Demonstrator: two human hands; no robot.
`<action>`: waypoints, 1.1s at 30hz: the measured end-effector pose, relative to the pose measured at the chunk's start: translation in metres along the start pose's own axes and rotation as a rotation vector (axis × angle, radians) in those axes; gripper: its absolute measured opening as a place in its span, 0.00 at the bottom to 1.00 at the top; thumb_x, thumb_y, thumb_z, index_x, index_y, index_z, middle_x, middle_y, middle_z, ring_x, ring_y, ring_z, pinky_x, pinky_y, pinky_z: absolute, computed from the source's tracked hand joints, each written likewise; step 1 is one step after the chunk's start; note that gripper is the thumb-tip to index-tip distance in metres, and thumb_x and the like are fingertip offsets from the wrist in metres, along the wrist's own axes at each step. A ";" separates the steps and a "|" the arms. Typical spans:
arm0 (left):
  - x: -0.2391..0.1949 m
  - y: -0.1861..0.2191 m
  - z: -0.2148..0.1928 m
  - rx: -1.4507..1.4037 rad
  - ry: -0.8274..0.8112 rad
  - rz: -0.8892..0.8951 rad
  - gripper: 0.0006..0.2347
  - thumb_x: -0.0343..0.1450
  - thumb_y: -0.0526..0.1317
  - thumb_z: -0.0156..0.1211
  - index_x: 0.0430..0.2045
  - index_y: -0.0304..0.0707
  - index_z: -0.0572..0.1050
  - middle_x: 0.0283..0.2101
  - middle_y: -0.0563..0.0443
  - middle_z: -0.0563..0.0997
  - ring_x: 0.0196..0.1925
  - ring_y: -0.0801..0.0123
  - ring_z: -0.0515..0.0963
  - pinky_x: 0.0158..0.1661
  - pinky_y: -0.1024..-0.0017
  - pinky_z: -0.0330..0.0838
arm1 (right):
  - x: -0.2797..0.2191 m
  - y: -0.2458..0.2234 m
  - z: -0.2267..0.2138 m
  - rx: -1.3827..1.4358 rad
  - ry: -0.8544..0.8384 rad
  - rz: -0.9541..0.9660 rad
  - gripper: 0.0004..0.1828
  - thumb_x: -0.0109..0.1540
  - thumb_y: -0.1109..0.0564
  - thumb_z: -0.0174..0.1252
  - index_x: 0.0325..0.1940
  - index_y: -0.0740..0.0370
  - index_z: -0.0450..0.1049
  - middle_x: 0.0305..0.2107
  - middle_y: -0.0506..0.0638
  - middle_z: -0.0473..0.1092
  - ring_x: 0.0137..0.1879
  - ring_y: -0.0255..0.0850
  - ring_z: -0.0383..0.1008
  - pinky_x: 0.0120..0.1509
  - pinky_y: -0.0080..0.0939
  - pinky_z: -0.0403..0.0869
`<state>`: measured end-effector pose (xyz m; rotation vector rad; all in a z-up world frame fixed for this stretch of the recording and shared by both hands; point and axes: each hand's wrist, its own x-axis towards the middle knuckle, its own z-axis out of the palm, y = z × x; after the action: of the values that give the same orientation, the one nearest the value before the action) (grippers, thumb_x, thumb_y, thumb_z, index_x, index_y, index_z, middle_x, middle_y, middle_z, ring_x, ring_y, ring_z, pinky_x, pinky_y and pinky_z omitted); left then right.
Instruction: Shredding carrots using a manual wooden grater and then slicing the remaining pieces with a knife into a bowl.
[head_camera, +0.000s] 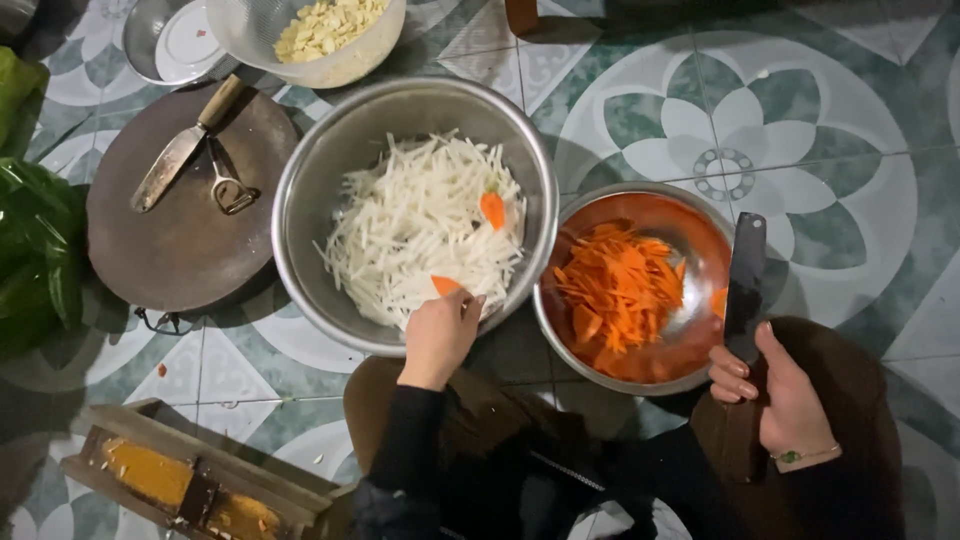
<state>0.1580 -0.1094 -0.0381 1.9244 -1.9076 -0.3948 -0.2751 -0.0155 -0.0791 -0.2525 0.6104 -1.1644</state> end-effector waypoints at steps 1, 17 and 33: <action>0.006 -0.006 0.006 -0.008 -0.028 -0.008 0.13 0.72 0.48 0.61 0.26 0.38 0.80 0.26 0.41 0.83 0.29 0.43 0.80 0.33 0.55 0.73 | 0.000 0.000 0.001 -0.012 0.003 -0.004 0.30 0.80 0.36 0.45 0.34 0.60 0.61 0.28 0.45 0.57 0.25 0.27 0.53 0.35 0.32 0.60; 0.156 0.019 0.119 -0.142 0.136 -0.241 0.20 0.69 0.47 0.66 0.45 0.30 0.71 0.41 0.34 0.80 0.41 0.43 0.82 0.44 0.54 0.78 | -0.003 0.004 0.011 -0.076 0.075 -0.021 0.29 0.79 0.38 0.46 0.33 0.62 0.61 0.27 0.46 0.58 0.24 0.29 0.53 0.34 0.34 0.61; -0.171 0.063 -0.120 -1.736 -0.347 -0.104 0.25 0.70 0.33 0.69 0.61 0.23 0.70 0.51 0.32 0.83 0.40 0.58 0.84 0.43 0.70 0.79 | 0.004 0.158 0.210 -0.630 -0.329 0.374 0.29 0.65 0.40 0.54 0.21 0.65 0.76 0.15 0.52 0.71 0.16 0.33 0.59 0.19 0.32 0.52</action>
<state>0.1536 0.0713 0.0833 0.6956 -0.7687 -1.7139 -0.0313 0.0170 0.0134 -0.8129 0.6830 -0.5268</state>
